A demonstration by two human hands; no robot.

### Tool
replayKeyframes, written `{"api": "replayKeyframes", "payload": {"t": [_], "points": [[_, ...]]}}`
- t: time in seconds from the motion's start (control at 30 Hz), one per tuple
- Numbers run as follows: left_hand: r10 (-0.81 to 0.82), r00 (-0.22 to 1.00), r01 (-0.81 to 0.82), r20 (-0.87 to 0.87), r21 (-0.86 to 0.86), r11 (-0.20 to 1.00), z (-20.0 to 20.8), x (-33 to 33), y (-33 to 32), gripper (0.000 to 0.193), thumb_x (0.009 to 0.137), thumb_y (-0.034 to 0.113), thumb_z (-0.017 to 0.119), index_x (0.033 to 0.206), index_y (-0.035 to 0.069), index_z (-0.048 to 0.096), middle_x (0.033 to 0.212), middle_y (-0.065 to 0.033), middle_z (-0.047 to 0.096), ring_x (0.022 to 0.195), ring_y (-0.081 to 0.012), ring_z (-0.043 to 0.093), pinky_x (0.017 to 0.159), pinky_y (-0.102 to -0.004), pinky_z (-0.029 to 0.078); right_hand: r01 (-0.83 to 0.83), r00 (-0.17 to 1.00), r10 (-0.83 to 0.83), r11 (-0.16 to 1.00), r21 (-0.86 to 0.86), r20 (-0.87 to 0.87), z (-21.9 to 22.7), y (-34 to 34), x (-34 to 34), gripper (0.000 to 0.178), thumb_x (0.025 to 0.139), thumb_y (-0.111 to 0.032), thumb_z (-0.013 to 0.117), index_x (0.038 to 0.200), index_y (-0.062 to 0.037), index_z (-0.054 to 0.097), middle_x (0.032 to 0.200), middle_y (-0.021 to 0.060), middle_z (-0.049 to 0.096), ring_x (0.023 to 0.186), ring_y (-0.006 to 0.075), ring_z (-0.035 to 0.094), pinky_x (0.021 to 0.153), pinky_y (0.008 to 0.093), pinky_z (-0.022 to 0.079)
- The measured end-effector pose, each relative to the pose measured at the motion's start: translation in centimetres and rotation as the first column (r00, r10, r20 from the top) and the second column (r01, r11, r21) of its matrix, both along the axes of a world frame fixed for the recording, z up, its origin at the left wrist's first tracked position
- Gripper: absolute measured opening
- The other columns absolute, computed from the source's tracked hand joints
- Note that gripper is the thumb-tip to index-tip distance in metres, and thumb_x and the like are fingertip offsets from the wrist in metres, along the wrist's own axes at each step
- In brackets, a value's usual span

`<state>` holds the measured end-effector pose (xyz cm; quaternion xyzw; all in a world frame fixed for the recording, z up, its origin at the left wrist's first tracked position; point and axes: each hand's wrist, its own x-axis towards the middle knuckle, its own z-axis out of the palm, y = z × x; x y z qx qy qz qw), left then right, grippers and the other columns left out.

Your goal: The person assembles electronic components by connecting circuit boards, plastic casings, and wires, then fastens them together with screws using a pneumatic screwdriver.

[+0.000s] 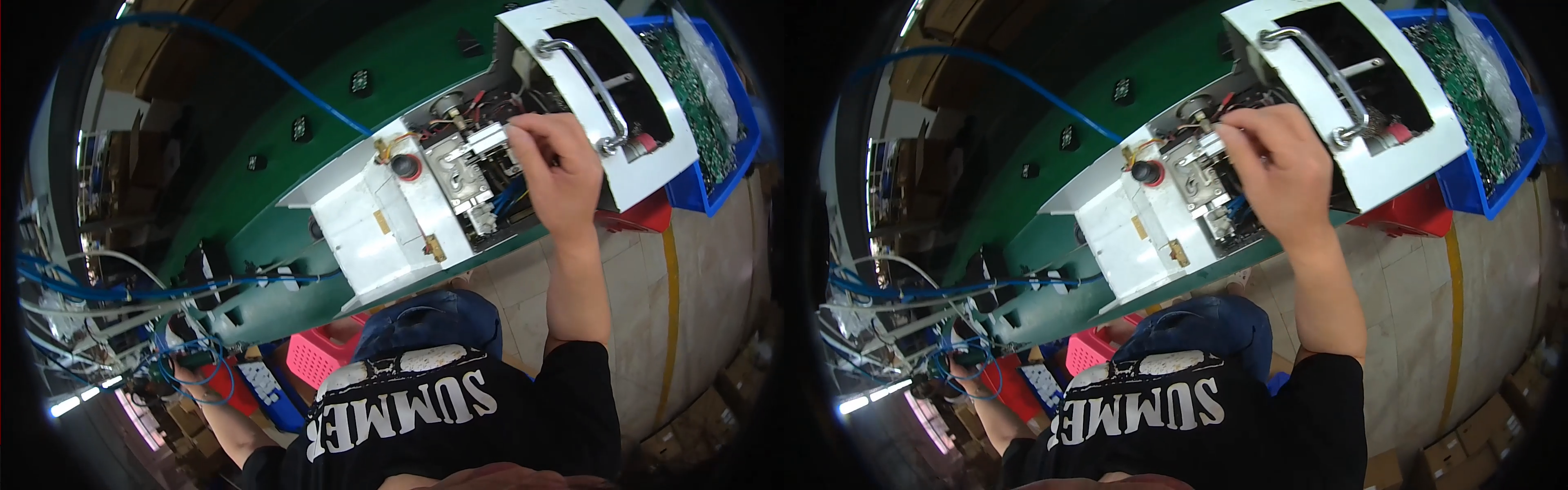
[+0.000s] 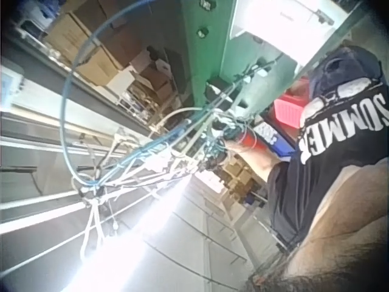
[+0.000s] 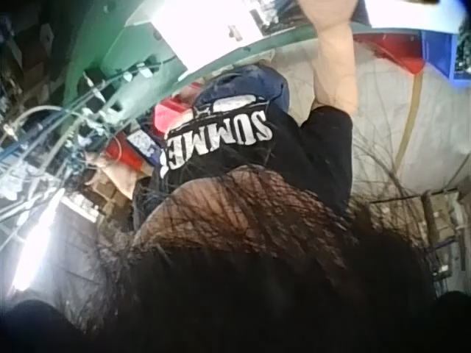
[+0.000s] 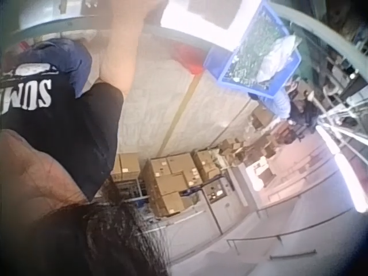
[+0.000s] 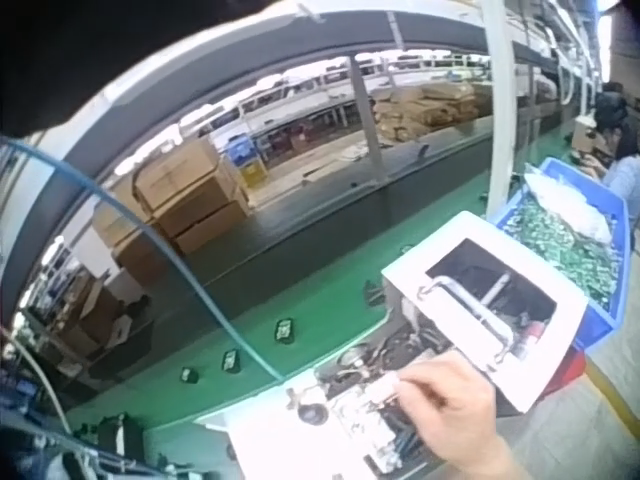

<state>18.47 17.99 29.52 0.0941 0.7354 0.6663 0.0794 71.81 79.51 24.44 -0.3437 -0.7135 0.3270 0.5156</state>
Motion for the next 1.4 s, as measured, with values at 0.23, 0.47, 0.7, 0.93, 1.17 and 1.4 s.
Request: {"api": "replayKeyframes", "payload": {"t": [0.23, 0.47, 0.7, 0.93, 1.17, 1.4], "points": [[0.061, 0.997, -0.064, 0.042, 0.073, 0.995, 0.6, 4.9, 4.1, 0.014, 0.084, 0.023, 0.056, 0.081, 0.010, 0.055, 0.070, -0.0013, 0.054, 0.067, -0.0136, 0.053, 0.067, -0.0280, 0.045, -0.019, 0.998, 0.017, 0.999, -0.031, -0.064, -0.6, -0.4, -0.1, 0.008, 0.077, -0.003, 0.065, 0.085, -0.0002, 0.063, 0.077, 0.0036, 0.056, 0.058, 0.0058, 0.050, 0.049, 0.0175, 0.038], [0.088, 0.996, -0.088, 0.008, 0.003, 0.996, 0.0, 3.1, 1.0, 0.013, 0.085, 0.022, 0.056, 0.081, 0.009, 0.055, 0.070, -0.0015, 0.054, 0.066, -0.0135, 0.052, 0.067, -0.0280, 0.045, -0.011, 0.998, 0.008, 0.999, -0.051, -0.055, -0.5, -0.9, -0.4, 0.009, 0.078, -0.004, 0.065, 0.086, -0.0002, 0.063, 0.077, 0.0026, 0.054, 0.059, 0.0053, 0.048, 0.051, 0.0173, 0.038], [0.094, 0.995, -0.094, 0.012, 0.013, 0.995, 0.3, 3.7, 3.0, 0.014, 0.085, 0.022, 0.055, 0.080, 0.009, 0.054, 0.070, -0.0014, 0.054, 0.066, -0.0135, 0.053, 0.067, -0.0287, 0.047, -0.016, 1.000, 0.015, 0.999, -0.044, -0.027, -0.7, -0.9, 0.0, 0.009, 0.077, -0.004, 0.066, 0.086, -0.0005, 0.063, 0.076, 0.0029, 0.054, 0.060, 0.0062, 0.049, 0.052, 0.0177, 0.038], [0.128, 0.989, -0.131, 0.081, 0.032, 0.991, 0.9, 6.0, 3.3, 0.014, 0.084, 0.022, 0.056, 0.080, 0.009, 0.052, 0.069, -0.0013, 0.054, 0.068, -0.0132, 0.053, 0.069, -0.0301, 0.048, -0.077, 0.968, 0.088, 0.995, -0.057, 0.234, -0.5, -0.7, -0.5, 0.019, 0.068, -0.004, 0.071, 0.086, -0.0038, 0.063, 0.076, 0.0039, 0.055, 0.058, 0.0116, 0.052, 0.051, 0.0232, 0.042], [0.187, 0.982, -0.186, -0.003, 0.090, 0.978, 0.1, 3.9, 2.6, 0.016, 0.083, 0.023, 0.059, 0.086, 0.007, 0.054, 0.071, -0.0019, 0.054, 0.065, -0.0131, 0.052, 0.064, -0.0272, 0.045, -0.171, 0.880, 0.058, 0.965, 0.201, 0.471, -2.9, 1.3, -1.0, 0.025, 0.062, -0.009, 0.075, 0.082, -0.0048, 0.062, 0.073, 0.0053, 0.054, 0.061, 0.0172, 0.054, 0.050, 0.0272, 0.043], [0.122, 0.992, -0.125, 0.036, 0.105, 0.987, 0.0, 2.9, 1.3, 0.013, 0.085, 0.021, 0.056, 0.084, 0.008, 0.055, 0.068, -0.0002, 0.054, 0.065, -0.0109, 0.053, 0.064, -0.0265, 0.047, -0.091, 0.996, 0.089, 0.992, 0.083, 0.026, 0.2, 0.6, -2.1, 0.018, 0.072, -0.009, 0.071, 0.086, -0.0021, 0.062, 0.070, 0.0010, 0.051, 0.057, 0.0071, 0.046, 0.048, 0.0187, 0.037]]}}
